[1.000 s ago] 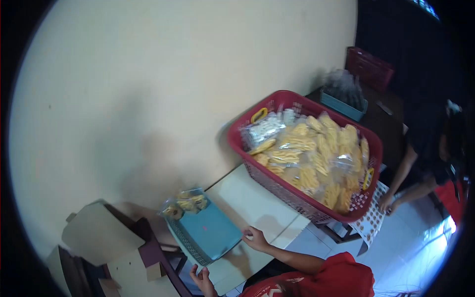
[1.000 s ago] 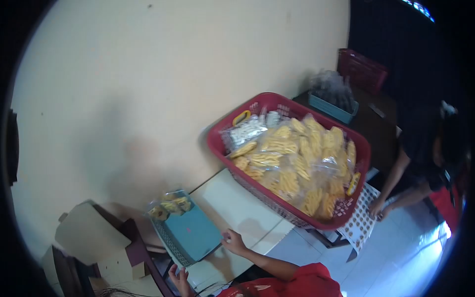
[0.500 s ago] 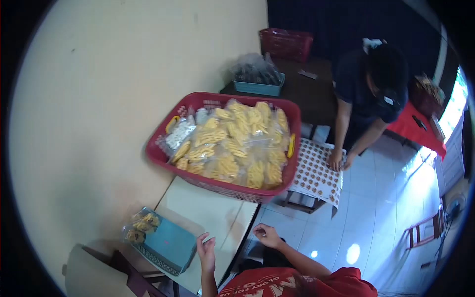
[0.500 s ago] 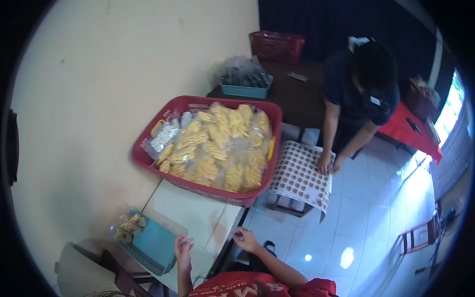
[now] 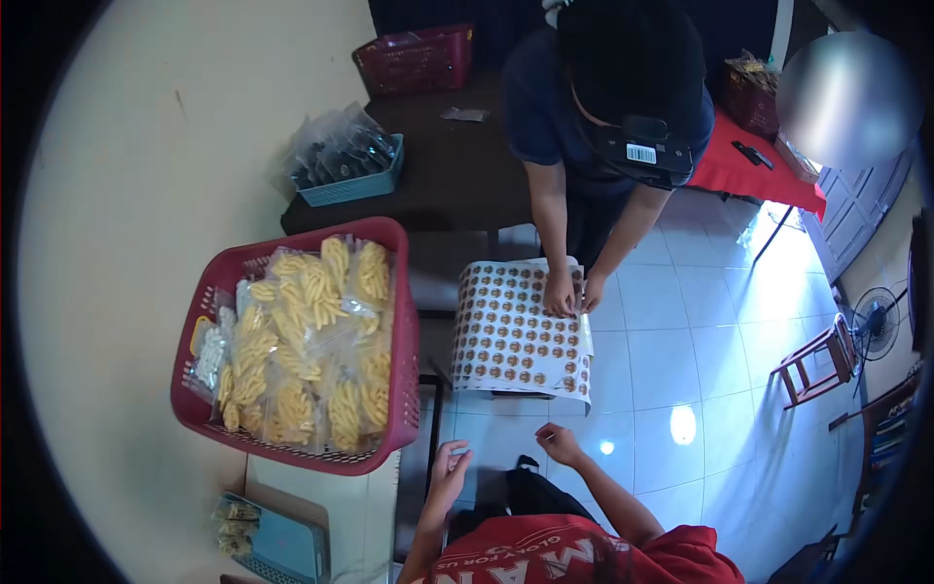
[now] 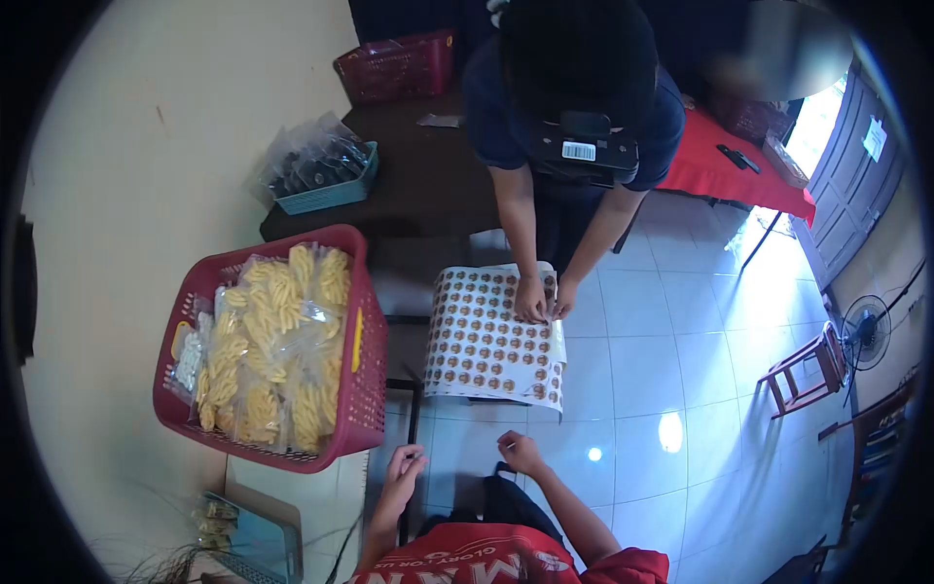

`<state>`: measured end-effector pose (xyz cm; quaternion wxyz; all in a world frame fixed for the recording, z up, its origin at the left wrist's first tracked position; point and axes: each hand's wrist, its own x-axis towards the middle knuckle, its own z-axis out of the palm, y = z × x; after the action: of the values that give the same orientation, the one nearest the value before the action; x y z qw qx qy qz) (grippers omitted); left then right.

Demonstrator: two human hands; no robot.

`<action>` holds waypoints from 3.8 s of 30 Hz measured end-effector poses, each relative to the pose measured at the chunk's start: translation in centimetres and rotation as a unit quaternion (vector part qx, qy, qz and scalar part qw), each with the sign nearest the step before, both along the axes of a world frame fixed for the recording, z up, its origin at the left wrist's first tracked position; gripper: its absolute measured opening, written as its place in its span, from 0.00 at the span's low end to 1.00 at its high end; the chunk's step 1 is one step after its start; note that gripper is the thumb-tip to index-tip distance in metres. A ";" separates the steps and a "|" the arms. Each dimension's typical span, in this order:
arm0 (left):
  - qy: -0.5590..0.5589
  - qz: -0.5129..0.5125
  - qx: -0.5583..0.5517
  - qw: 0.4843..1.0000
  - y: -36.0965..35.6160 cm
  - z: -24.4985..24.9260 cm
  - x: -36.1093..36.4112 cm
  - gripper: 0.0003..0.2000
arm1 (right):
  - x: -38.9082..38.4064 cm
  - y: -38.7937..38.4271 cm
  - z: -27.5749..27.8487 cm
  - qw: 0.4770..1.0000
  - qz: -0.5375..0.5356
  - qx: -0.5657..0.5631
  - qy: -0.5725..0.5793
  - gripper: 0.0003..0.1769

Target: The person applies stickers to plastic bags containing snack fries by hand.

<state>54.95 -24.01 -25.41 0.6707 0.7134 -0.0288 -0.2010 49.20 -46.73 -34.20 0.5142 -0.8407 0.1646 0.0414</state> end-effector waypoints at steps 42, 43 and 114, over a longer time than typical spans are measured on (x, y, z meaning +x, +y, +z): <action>-0.143 -0.006 -0.144 0.979 6.1 19.9 7.7 0.12 | 34.6 9.8 29.3 0.732 0.448 -0.401 -0.321 0.17; -0.131 0.044 -0.133 0.981 4.7 20.0 7.9 0.15 | 33.7 9.2 30.8 0.774 0.434 -0.352 -0.297 0.16; -0.038 0.459 -0.207 0.863 3.5 16.5 -8.5 0.22 | 17.1 -8.4 -18.6 0.959 -0.034 0.279 0.026 0.08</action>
<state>46.50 -20.54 -8.90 0.8175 0.4978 0.2362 0.1674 66.25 -55.09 -52.83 0.7253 -0.6563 0.1876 0.0899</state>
